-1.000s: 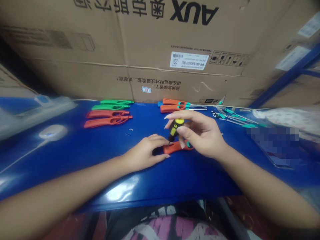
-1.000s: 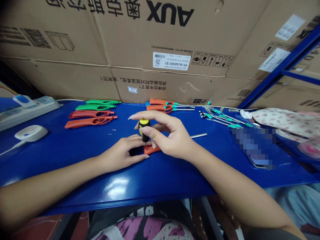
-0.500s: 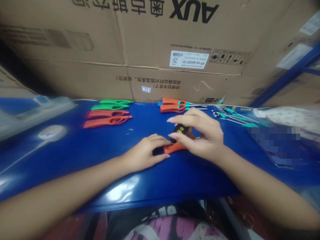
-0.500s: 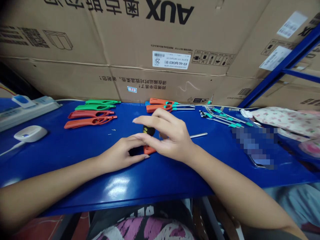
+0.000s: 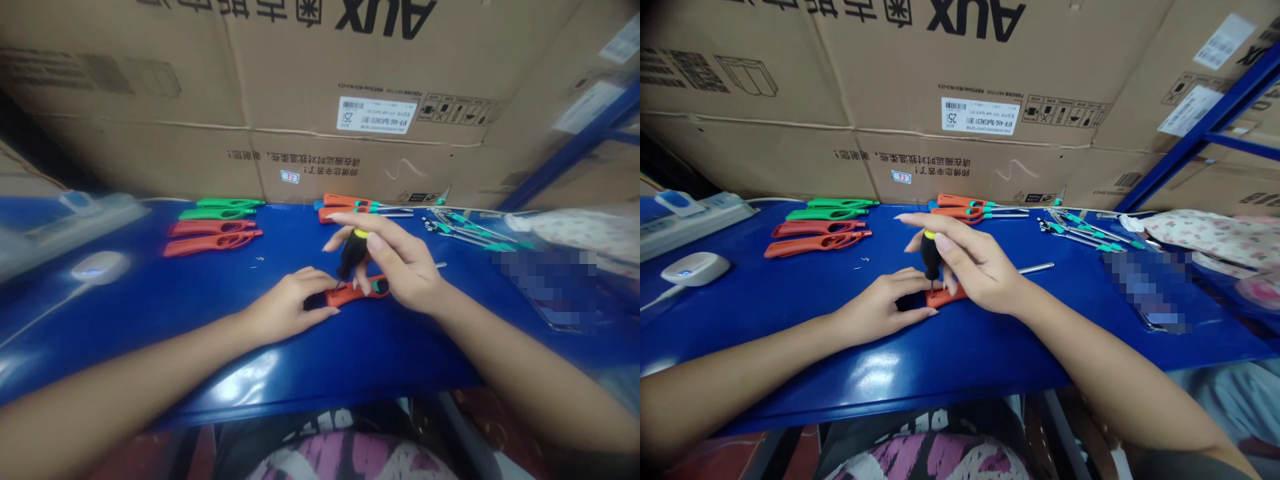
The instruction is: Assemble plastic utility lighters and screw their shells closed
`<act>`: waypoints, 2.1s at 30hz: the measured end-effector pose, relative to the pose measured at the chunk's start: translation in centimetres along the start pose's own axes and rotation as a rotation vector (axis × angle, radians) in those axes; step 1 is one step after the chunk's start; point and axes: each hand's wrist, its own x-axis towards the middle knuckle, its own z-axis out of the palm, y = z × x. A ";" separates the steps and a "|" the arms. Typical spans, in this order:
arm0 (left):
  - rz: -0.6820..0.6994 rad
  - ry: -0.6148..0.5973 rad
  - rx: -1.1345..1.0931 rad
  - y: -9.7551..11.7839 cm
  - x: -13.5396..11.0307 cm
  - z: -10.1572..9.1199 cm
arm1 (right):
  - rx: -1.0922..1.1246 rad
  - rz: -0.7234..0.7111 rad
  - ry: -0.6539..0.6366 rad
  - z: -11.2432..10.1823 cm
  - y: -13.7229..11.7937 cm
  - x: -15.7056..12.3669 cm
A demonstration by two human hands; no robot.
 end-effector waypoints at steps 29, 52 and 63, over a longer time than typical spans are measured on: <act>-0.001 0.006 -0.013 0.1 0.0 0.1 | -0.011 0.037 0.099 -0.3 0.2 0.3; -0.011 -0.020 0.004 0.1 0.1 0.0 | -0.229 -0.102 0.055 0.1 -0.8 0.2; -0.012 -0.005 0.001 0.1 0.1 0.0 | -0.220 -0.130 0.039 -0.3 -0.7 0.5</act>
